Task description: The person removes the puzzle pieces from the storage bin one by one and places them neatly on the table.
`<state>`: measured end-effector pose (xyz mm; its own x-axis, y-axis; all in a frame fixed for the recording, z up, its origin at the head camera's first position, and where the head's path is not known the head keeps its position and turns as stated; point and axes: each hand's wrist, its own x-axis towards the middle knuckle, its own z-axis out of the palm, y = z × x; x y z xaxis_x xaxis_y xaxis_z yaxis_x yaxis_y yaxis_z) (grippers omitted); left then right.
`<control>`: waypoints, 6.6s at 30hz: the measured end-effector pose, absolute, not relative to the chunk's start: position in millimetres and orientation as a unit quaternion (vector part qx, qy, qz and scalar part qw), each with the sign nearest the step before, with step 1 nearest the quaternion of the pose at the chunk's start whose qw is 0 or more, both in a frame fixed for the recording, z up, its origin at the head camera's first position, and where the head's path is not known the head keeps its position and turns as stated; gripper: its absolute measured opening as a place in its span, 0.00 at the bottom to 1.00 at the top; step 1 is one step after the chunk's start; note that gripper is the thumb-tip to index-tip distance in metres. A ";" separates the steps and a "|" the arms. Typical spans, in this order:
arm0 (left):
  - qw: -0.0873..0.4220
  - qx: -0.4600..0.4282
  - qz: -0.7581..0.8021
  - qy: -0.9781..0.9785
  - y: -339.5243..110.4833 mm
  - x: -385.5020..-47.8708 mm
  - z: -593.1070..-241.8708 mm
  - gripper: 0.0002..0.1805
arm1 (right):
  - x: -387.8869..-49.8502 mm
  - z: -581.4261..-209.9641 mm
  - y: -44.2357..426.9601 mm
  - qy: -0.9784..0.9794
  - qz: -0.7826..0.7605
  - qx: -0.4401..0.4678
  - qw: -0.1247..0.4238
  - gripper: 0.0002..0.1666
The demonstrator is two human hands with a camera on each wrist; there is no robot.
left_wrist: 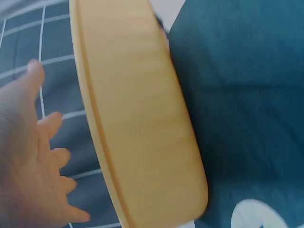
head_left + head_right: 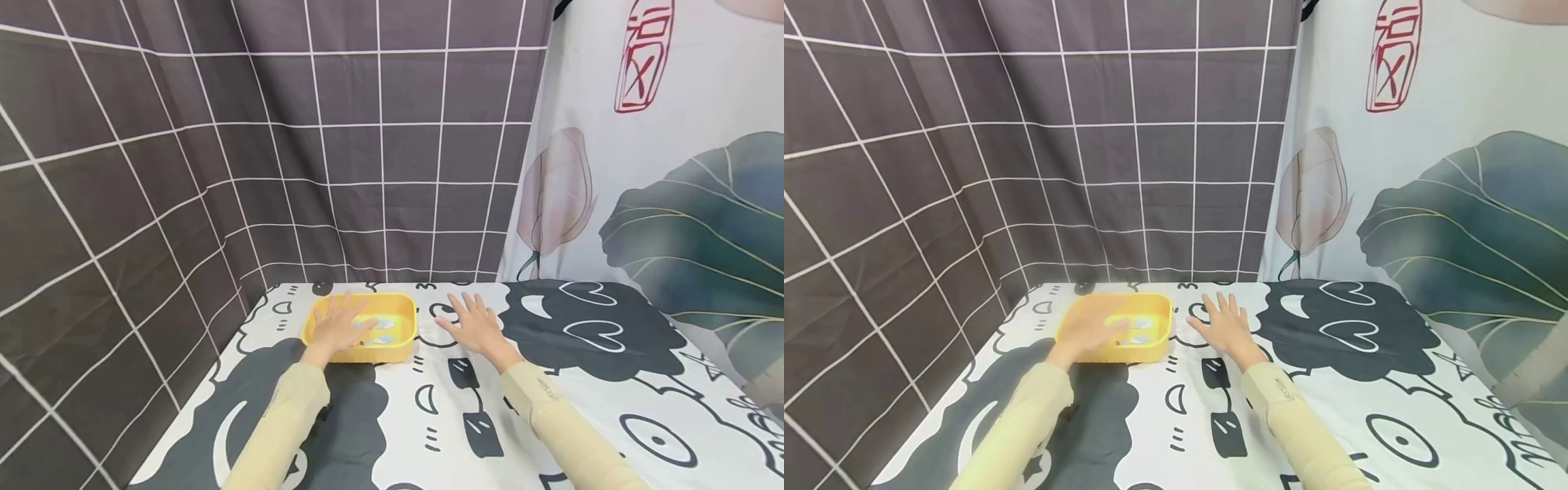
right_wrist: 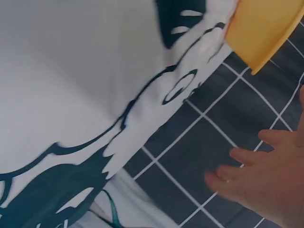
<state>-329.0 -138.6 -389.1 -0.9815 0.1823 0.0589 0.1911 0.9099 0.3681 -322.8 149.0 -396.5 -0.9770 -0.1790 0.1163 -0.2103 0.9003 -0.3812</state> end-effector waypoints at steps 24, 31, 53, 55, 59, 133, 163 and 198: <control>-0.052 -0.024 -0.283 -0.957 -229.3 -358.4 -386.0 0.46 | -362.5 -393.6 51.8 -0.911 0.378 0.161 0.024 0.32; -0.044 -0.022 -0.365 -0.930 -229.0 -355.7 -393.3 0.42 | -364.2 -403.0 38.0 -0.901 0.397 0.172 -0.003 0.31; -0.064 -0.010 -0.438 -0.897 -239.2 -353.9 -405.9 0.33 | -376.2 -409.7 18.6 -0.939 0.298 0.150 -0.089 0.29; -0.066 -0.008 -0.441 -0.895 -241.2 -352.3 -406.8 0.33 | -376.6 -411.3 15.8 -0.936 0.304 0.148 -0.095 0.28; -0.065 -0.007 -0.455 -0.888 -243.4 -350.2 -406.6 0.32 | -378.8 -413.3 11.4 -0.931 0.320 0.137 -0.107 0.29; 0.030 0.030 -0.488 -0.872 -233.3 -347.2 -429.8 0.33 | -363.9 -394.6 54.3 -0.892 0.413 0.184 0.008 0.16; 0.015 0.014 -0.470 -0.882 -234.0 -348.2 -422.5 0.33 | -335.1 -432.5 137.4 -0.931 0.356 0.081 -0.029 0.16; 0.020 0.022 -0.469 -0.882 -235.1 -350.4 -422.7 0.34 | -348.9 -392.3 91.9 -0.859 0.503 0.093 -0.023 0.26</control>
